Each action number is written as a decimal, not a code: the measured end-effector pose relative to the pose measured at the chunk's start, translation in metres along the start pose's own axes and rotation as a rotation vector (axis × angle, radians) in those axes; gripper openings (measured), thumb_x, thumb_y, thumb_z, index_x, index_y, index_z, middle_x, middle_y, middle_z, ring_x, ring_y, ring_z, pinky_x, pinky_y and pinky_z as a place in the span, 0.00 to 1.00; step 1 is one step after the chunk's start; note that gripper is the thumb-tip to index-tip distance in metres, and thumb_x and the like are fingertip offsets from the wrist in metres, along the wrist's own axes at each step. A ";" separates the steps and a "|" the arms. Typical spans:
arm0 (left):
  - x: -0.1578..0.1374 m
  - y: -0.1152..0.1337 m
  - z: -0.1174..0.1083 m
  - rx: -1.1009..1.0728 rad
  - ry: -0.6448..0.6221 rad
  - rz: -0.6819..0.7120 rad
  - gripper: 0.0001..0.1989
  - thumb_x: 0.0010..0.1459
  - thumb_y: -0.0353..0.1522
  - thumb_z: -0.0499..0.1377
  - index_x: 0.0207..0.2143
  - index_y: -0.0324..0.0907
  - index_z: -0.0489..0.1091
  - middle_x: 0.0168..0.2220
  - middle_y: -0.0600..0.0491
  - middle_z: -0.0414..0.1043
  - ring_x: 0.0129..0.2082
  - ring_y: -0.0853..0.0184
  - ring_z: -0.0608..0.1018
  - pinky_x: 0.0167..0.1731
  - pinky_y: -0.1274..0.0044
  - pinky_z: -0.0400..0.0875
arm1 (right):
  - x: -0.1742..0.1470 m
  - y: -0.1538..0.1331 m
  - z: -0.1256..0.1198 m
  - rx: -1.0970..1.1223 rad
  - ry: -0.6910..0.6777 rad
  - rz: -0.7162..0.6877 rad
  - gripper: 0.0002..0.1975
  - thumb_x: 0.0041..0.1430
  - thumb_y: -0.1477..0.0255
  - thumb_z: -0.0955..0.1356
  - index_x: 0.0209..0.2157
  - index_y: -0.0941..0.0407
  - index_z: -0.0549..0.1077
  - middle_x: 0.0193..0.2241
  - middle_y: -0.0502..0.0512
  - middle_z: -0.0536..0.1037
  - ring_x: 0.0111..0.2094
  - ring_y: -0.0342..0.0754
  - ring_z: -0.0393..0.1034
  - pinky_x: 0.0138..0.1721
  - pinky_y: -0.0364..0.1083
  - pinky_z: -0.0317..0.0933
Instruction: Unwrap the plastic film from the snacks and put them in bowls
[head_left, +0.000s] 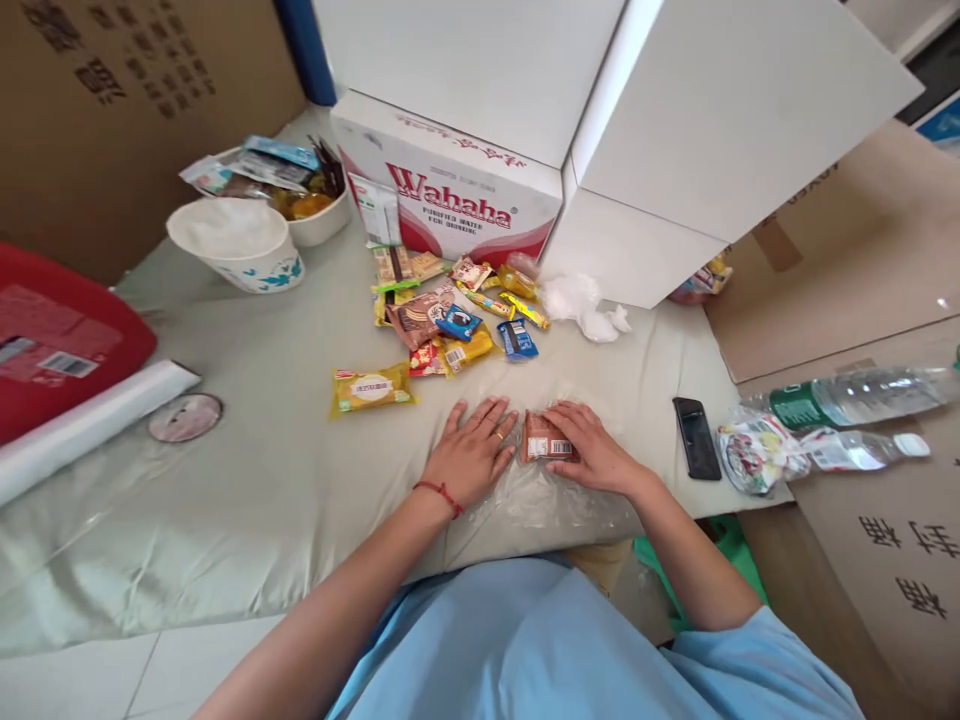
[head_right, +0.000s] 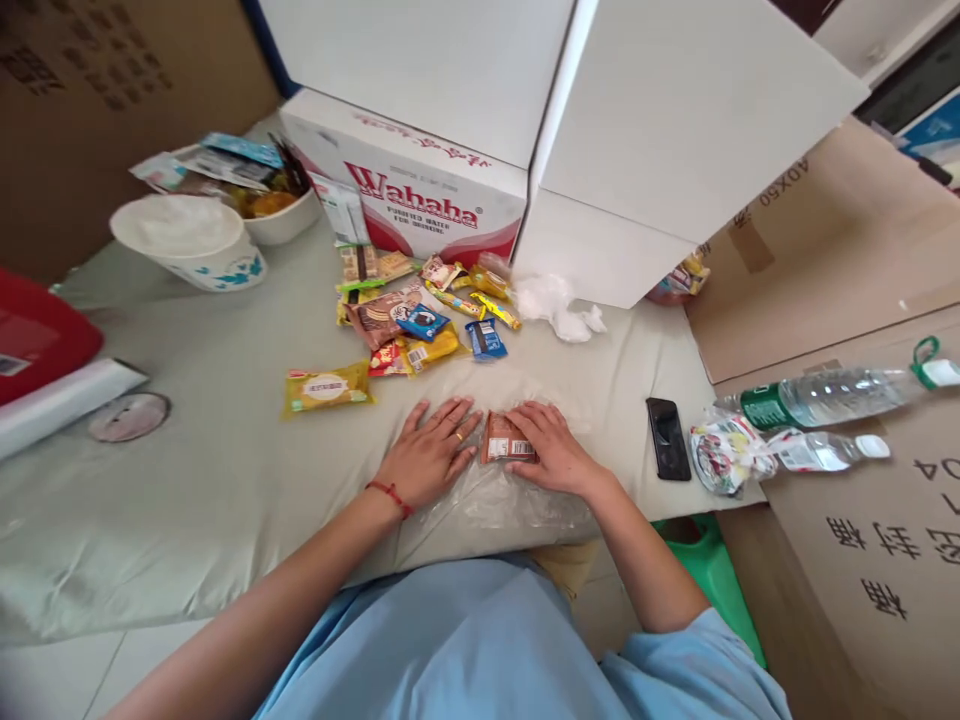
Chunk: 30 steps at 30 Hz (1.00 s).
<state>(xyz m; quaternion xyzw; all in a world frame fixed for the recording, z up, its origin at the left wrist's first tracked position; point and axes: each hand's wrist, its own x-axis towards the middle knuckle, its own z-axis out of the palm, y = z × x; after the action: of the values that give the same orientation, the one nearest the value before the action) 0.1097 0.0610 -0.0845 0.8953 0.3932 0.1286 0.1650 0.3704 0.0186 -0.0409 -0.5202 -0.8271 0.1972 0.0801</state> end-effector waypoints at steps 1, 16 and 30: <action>0.000 0.001 -0.001 0.011 -0.009 -0.003 0.27 0.72 0.41 0.47 0.71 0.49 0.60 0.74 0.47 0.54 0.74 0.56 0.59 0.73 0.53 0.41 | -0.002 0.000 0.001 0.001 0.022 0.011 0.37 0.64 0.61 0.71 0.71 0.51 0.58 0.66 0.66 0.67 0.70 0.65 0.54 0.69 0.71 0.46; -0.007 0.001 -0.005 0.092 -0.041 -0.046 0.27 0.73 0.41 0.46 0.70 0.48 0.60 0.74 0.47 0.55 0.73 0.54 0.60 0.72 0.50 0.45 | 0.000 -0.004 0.000 -0.020 0.118 0.063 0.26 0.68 0.66 0.68 0.66 0.49 0.67 0.61 0.63 0.72 0.68 0.63 0.57 0.69 0.71 0.46; -0.071 -0.027 -0.038 -0.208 -0.111 0.412 0.14 0.67 0.35 0.58 0.54 0.48 0.73 0.64 0.47 0.72 0.68 0.57 0.69 0.69 0.59 0.57 | -0.125 -0.005 0.021 0.067 0.296 -0.006 0.13 0.67 0.66 0.71 0.51 0.54 0.75 0.55 0.64 0.73 0.59 0.59 0.65 0.57 0.61 0.68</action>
<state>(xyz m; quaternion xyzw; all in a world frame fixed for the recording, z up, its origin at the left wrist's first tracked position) 0.0312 0.0325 -0.0674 0.9405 0.1772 0.1499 0.2483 0.4151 -0.0994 -0.0488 -0.5384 -0.8006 0.1457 0.2189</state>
